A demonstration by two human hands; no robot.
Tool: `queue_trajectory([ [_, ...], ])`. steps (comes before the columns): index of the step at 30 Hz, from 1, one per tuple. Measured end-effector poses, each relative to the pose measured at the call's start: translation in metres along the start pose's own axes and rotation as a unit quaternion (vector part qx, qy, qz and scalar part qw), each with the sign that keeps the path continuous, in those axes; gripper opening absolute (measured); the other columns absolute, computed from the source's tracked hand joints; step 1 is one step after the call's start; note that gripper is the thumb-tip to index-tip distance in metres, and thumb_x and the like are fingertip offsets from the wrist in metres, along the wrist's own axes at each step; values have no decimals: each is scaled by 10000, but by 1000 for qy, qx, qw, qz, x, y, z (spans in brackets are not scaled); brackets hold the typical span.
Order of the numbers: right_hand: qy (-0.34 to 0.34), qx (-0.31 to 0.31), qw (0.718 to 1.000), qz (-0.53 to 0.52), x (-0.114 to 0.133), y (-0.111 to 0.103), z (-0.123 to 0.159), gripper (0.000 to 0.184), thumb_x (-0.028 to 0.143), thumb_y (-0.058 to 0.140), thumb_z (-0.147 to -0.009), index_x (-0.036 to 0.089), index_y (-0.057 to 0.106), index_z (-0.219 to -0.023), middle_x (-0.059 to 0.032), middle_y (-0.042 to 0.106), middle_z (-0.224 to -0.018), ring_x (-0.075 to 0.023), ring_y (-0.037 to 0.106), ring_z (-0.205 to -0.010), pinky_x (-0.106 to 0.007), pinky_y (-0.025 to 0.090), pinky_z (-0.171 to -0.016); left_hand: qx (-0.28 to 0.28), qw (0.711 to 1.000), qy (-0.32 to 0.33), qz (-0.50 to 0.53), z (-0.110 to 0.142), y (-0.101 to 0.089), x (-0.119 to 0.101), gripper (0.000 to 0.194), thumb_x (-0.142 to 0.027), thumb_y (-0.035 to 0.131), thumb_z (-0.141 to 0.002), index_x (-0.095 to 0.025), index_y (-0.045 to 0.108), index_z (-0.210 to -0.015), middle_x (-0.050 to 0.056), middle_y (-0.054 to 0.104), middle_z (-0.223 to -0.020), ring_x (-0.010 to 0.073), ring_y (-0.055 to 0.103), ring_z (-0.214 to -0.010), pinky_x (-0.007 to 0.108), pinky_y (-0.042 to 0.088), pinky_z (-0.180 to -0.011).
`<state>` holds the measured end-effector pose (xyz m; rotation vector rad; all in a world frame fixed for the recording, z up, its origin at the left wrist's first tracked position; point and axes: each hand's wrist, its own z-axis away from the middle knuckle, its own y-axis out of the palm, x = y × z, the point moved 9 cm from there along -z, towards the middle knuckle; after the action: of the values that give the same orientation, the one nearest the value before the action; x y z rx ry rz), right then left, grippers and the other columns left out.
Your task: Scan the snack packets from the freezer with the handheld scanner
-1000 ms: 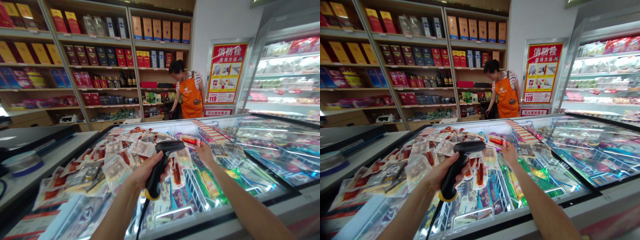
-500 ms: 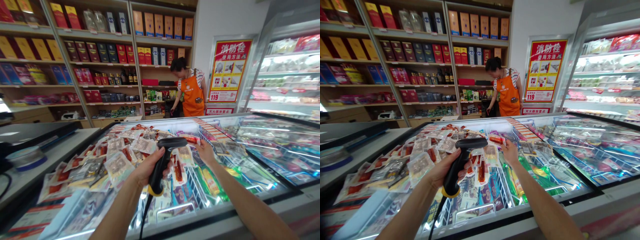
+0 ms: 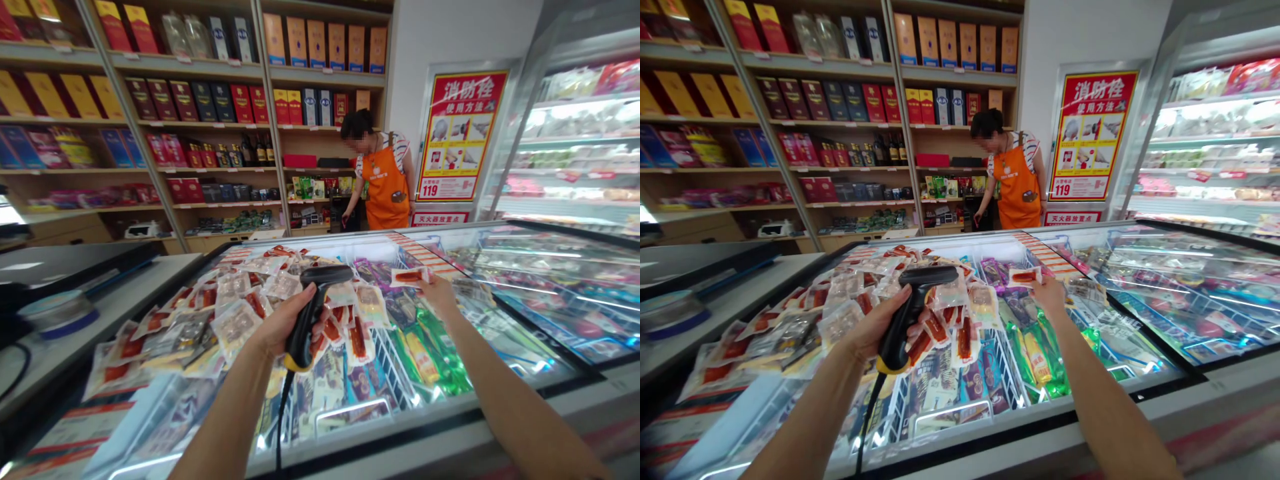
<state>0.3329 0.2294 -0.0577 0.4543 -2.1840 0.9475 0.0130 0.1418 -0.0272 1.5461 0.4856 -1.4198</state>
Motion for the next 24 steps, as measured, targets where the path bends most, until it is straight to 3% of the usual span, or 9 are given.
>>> queue_trajectory([
  [3,88,-99,987,91,-29,-42,-11,385,435,511,-581,112,567,-782,-133,594,-660,-275,551,-675,-362,390,-585,-31,999,8,-17,1,-12,-6,344,-462,437,-721,-125,503,-703,5,492,-539,74,451,-408,200,368,-385],
  [5,93,-183,971,123,-21,-67,-7,548,480,513,-583,72,512,-949,-192,563,-870,-305,513,-826,-375,375,-646,-47,998,11,-28,2,-17,-8,334,-453,445,-720,-125,500,-700,12,513,-576,67,451,-409,189,359,-370],
  [6,78,-179,972,134,-10,-67,-4,566,501,490,-604,72,500,-973,-191,552,-902,-299,506,-847,-362,371,-654,-51,998,10,-33,3,-18,-8,333,-453,445,-719,-125,499,-701,13,518,-583,66,450,-408,185,355,-366],
  [7,52,-133,979,144,4,-57,-2,541,522,448,-636,84,518,-947,-172,562,-875,-281,515,-829,-343,370,-646,-53,998,10,-36,3,-18,-8,333,-454,445,-719,-126,499,-705,11,519,-581,65,450,-406,184,354,-364],
  [9,-15,52,985,167,35,-13,11,508,567,331,-694,129,578,-766,-116,585,-699,-232,547,-714,-301,365,-600,-54,998,12,-43,2,-17,-8,332,-457,443,-718,-129,499,-710,6,512,-557,69,452,-404,184,354,-365],
  [10,-45,151,971,180,49,13,24,534,590,285,-703,147,582,-664,-97,577,-617,-214,553,-661,-286,359,-576,-54,997,13,-47,2,-17,-7,330,-457,444,-717,-131,499,-709,3,508,-545,72,453,-404,185,354,-366],
  [12,-74,258,941,209,68,50,50,544,627,302,-674,163,566,-568,-88,576,-584,-201,557,-628,-270,351,-548,-55,997,22,-51,1,-15,-8,321,-452,451,-714,-134,494,-702,3,510,-538,74,459,-406,185,356,-375],
  [17,-63,220,961,156,80,77,65,464,559,538,-540,160,557,-776,-86,611,-733,-213,562,-679,-260,359,-523,-25,997,8,-71,-1,-3,0,375,-486,411,-720,-128,477,-634,7,485,-472,84,446,-379,200,348,-372],
  [24,-13,110,989,-101,63,49,43,296,399,539,-574,170,501,-757,-7,593,-678,-141,538,-565,-228,372,-488,-9,997,26,-66,-1,11,1,345,-461,400,-739,-131,461,-657,4,481,-492,80,435,-375,202,328,-365],
])
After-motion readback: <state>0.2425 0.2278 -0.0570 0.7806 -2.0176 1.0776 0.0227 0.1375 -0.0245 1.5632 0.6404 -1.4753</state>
